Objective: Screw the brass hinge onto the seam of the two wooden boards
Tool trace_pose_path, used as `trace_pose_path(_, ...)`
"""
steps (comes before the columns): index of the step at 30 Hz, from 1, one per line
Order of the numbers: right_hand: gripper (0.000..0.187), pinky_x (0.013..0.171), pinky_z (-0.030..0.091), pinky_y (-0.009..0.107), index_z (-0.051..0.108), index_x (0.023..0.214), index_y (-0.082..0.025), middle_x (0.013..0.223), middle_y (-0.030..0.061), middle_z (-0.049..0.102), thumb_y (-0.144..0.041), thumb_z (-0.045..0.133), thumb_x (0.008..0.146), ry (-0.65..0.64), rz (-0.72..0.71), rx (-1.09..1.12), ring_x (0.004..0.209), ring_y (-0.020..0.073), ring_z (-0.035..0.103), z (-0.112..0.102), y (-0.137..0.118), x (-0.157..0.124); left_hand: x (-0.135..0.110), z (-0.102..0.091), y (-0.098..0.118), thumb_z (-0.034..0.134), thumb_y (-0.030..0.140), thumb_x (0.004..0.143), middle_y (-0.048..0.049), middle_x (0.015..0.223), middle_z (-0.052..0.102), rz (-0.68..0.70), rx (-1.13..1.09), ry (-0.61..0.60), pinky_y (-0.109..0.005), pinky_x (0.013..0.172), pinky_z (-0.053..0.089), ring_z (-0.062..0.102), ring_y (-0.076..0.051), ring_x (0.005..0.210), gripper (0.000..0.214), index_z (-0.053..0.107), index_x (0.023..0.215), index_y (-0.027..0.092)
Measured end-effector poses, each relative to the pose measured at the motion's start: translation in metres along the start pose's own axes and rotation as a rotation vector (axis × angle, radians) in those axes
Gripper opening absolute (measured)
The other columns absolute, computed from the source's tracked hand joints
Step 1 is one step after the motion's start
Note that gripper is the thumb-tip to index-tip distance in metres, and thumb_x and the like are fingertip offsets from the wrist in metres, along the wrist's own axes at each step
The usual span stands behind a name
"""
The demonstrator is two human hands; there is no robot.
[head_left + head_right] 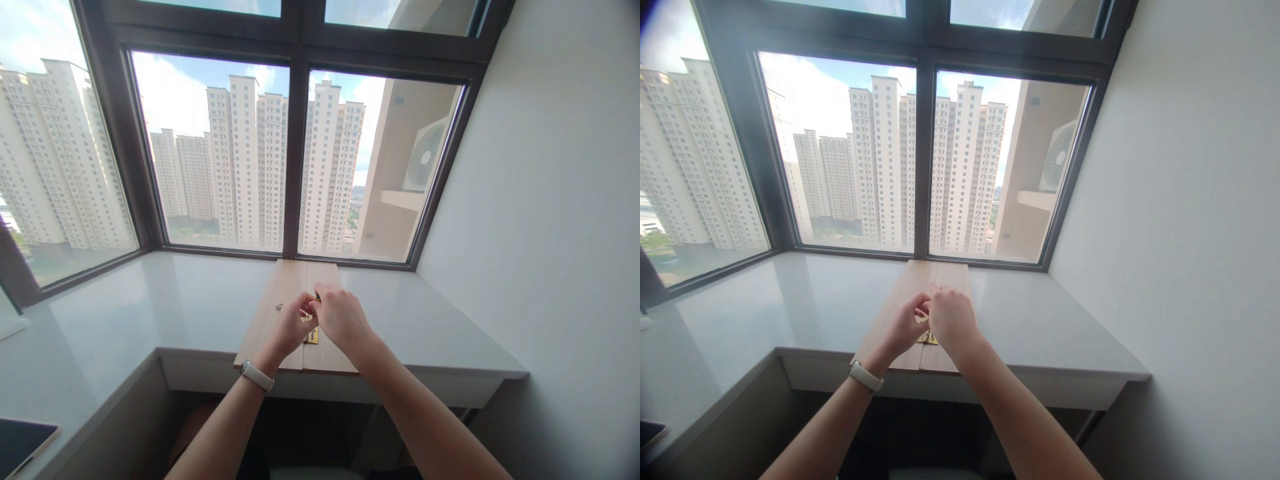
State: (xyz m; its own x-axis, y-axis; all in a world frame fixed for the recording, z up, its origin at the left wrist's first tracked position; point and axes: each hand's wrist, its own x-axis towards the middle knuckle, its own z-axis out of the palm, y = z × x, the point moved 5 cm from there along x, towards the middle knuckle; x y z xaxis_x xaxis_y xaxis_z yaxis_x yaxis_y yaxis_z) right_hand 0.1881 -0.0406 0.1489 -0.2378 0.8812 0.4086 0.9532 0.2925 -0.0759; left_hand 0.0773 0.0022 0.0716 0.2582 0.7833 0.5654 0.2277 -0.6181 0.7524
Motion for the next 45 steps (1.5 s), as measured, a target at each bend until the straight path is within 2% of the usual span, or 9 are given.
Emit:
trace_pose_path(4, 0.006, 0.065, 0.034, 0.026, 0.058, 0.095, -0.020, 0.093, 0.0052, 0.064, -0.015, 0.054, 0.094, -0.025, -0.069, 0.067, 0.082, 0.0166, 0.059, -0.003, 0.004, 0.001, -0.001, 0.002, -0.004, 0.063, 0.022, 0.086, -0.0063, 0.106, 0.071, -0.011, -0.145, -0.105, -0.032, 0.087, 0.053, 0.067, -0.019, 0.099, 0.023, 0.063, 0.109, 0.021)
trace_pose_path(10, 0.023, 0.074, 0.038, 0.025, 0.058, 0.095, -0.019, 0.093, 0.0043, 0.063, 0.000, 0.050, 0.085, -0.056, -0.149, 0.172, 0.089, 0.0160, 0.056, -0.007, 0.001, 0.000, -0.001, 0.006, -0.013, 0.060, 0.023, 0.090, -0.0087, 0.105, 0.072, -0.021, -0.206, -0.126, -0.035, 0.089, 0.054, 0.068, -0.020, 0.097, 0.021, 0.066, 0.110, 0.018)
trace_pose_path(16, 0.028, 0.078, 0.041, 0.028, 0.055, 0.118, -0.020, 0.110, 0.0081, 0.062, -0.031, 0.063, 0.094, 0.027, -0.060, 0.160, 0.095, 0.0195, 0.061, -0.007, 0.003, 0.000, -0.001, 0.003, -0.012, 0.061, 0.023, 0.088, -0.0036, 0.091, 0.068, -0.002, -0.150, -0.054, -0.027, 0.075, 0.052, 0.064, -0.015, 0.082, 0.013, 0.063, 0.100, 0.018)
trace_pose_path(21, 0.020, 0.067, 0.037, 0.028, 0.058, 0.105, -0.020, 0.096, 0.0074, 0.066, -0.039, 0.052, 0.100, -0.002, 0.072, 0.003, 0.081, 0.0201, 0.063, -0.002, 0.004, 0.002, 0.000, 0.008, -0.014, 0.063, 0.021, 0.084, -0.0001, 0.081, 0.064, -0.041, -0.102, -0.039, -0.022, 0.065, 0.048, 0.063, -0.013, 0.074, 0.009, 0.058, 0.092, 0.019)
trace_pose_path(25, 0.013, 0.063, 0.033, 0.027, 0.058, 0.098, -0.021, 0.093, 0.0057, 0.065, -0.031, 0.051, 0.100, -0.003, 0.007, 0.000, 0.078, 0.0182, 0.061, 0.001, 0.002, 0.002, 0.000, 0.010, -0.012, 0.064, 0.017, 0.081, -0.0008, 0.082, 0.065, -0.045, -0.068, -0.052, -0.022, 0.062, 0.048, 0.062, -0.014, 0.075, 0.012, 0.059, 0.091, 0.020)
trace_pose_path(29, 0.004, 0.065, 0.036, 0.026, 0.058, 0.096, -0.020, 0.096, 0.0060, 0.063, -0.019, 0.054, 0.095, 0.004, -0.080, 0.052, 0.082, 0.0170, 0.059, 0.000, 0.002, 0.001, -0.002, 0.010, -0.009, 0.063, 0.019, 0.084, -0.0060, 0.101, 0.069, -0.035, -0.125, -0.125, -0.027, 0.075, 0.054, 0.066, -0.018, 0.092, 0.020, 0.063, 0.104, 0.021)
trace_pose_path(35, 0.025, 0.080, 0.041, 0.025, 0.060, 0.097, -0.018, 0.099, 0.0057, 0.063, 0.002, 0.052, 0.084, -0.044, -0.196, 0.189, 0.095, 0.0169, 0.057, -0.004, 0.000, -0.001, 0.000, 0.010, -0.009, 0.059, 0.019, 0.088, -0.0086, 0.104, 0.071, -0.034, -0.273, -0.150, -0.035, 0.090, 0.054, 0.067, -0.019, 0.094, 0.021, 0.066, 0.107, 0.017)
trace_pose_path(40, 0.027, 0.084, 0.044, 0.028, 0.057, 0.122, -0.019, 0.110, 0.0097, 0.064, -0.022, 0.059, 0.095, 0.007, -0.084, 0.190, 0.101, 0.0201, 0.061, -0.006, 0.002, -0.001, 0.001, 0.005, -0.010, 0.062, 0.023, 0.087, -0.0041, 0.088, 0.068, -0.011, -0.212, -0.083, -0.028, 0.074, 0.052, 0.064, -0.016, 0.081, 0.012, 0.065, 0.096, 0.016)
trace_pose_path(45, 0.029, 0.072, 0.044, 0.030, 0.062, 0.106, -0.018, 0.098, 0.0107, 0.068, -0.046, 0.059, 0.097, -0.022, 0.115, 0.041, 0.087, 0.0225, 0.066, -0.005, 0.005, 0.000, 0.000, 0.003, -0.010, 0.070, 0.025, 0.081, 0.0005, 0.077, 0.062, -0.019, -0.133, -0.021, -0.023, 0.066, 0.046, 0.059, -0.013, 0.072, 0.013, 0.059, 0.083, 0.017)
